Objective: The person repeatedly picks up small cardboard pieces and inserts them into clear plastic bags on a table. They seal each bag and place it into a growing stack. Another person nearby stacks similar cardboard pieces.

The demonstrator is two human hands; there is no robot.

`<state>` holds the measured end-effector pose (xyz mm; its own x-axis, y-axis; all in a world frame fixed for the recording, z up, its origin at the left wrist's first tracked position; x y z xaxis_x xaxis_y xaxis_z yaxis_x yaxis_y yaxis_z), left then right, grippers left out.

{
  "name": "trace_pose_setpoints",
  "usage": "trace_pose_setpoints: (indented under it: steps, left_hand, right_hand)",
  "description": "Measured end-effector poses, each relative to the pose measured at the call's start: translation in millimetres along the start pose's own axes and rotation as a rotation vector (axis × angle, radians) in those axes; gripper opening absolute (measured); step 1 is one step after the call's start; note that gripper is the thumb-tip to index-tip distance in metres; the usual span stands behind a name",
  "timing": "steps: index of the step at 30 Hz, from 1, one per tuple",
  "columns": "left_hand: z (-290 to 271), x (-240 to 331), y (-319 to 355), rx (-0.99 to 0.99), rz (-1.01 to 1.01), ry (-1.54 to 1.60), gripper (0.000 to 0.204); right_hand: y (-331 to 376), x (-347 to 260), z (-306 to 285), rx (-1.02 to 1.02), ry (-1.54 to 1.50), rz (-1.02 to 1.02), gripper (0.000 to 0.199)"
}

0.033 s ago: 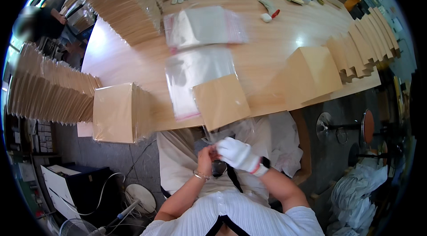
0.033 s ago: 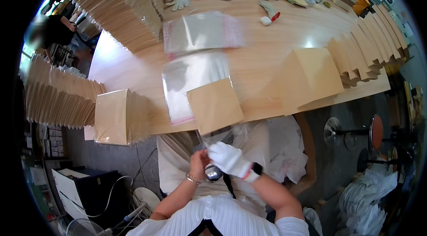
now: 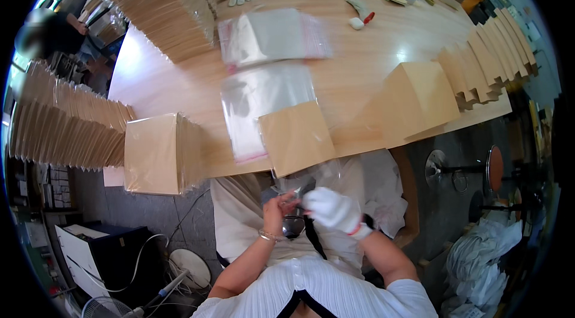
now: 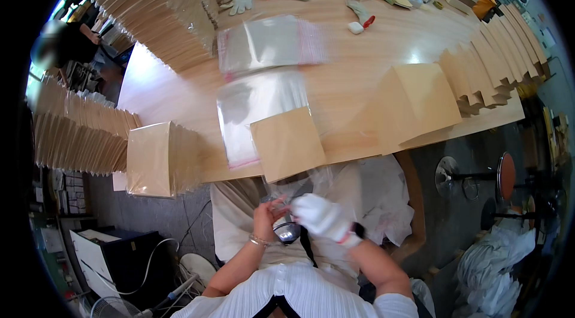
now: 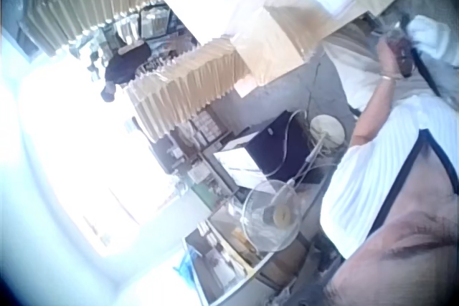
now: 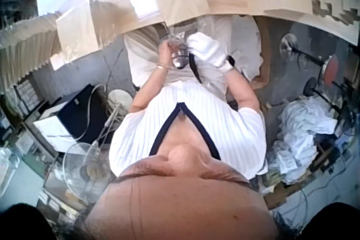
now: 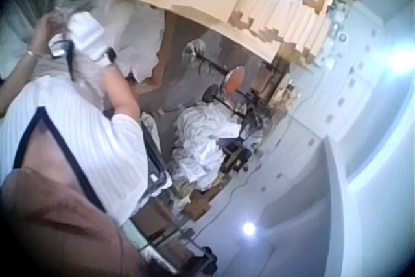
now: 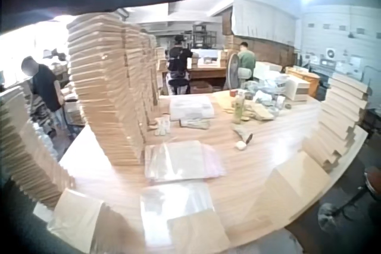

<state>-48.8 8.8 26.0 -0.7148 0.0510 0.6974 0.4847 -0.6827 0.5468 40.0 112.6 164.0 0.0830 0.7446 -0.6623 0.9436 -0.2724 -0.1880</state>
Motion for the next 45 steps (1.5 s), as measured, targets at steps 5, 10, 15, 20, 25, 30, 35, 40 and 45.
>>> trace_pose_setpoints:
  steps: [5,10,15,20,25,30,35,40,45]
  left_hand:
    - [-11,31,7,-0.209,0.167,-0.431,0.032]
    - [24,102,23,-0.049,1.308,-1.456,0.029]
    - [49,104,13,-0.707,1.580,-1.615,0.036]
    - [45,112,16,-0.777,1.452,-1.400,0.025]
    - [17,110,-3,-0.343,1.084,-1.084,0.007]
    - [1,91,-34,0.061,0.647,-0.878,0.021]
    - [-6,77,-43,0.189,0.393,-0.586,0.027]
    - [3,105,-34,0.190,0.538,-0.962,0.027]
    - [-23,35,-10,0.191,0.260,-0.091,0.026]
  right_hand:
    - [211,148,-59,-0.116,0.436,1.102,0.016]
    - [103,111,-80,0.221,0.442,0.615,0.039]
    - [-3,51,-63,0.261,0.402,-0.262,0.014]
    - [-1,70,-72,0.004,0.195,-0.127,0.006]
    - [-2,89,-65,-0.017,-0.053,0.148,0.007]
    - [-3,119,-45,0.085,-0.078,0.679,0.022]
    - [1,123,-31,0.318,0.135,0.834,0.026]
    - [-12,106,-48,0.298,0.457,0.729,0.017]
    - [-109,56,-90,0.472,0.375,0.199,0.009]
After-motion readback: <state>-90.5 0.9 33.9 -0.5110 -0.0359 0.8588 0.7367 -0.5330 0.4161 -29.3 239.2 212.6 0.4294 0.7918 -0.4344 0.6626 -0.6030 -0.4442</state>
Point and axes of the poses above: each hand's wrist, its own y-axis away from the middle knuckle, its own z-axis out of the palm, x = y × z, the point moved 7 cm from there along -y, towards the middle knuckle, and after that the axes turned 7 degrees about z, right-handed, at the moved point
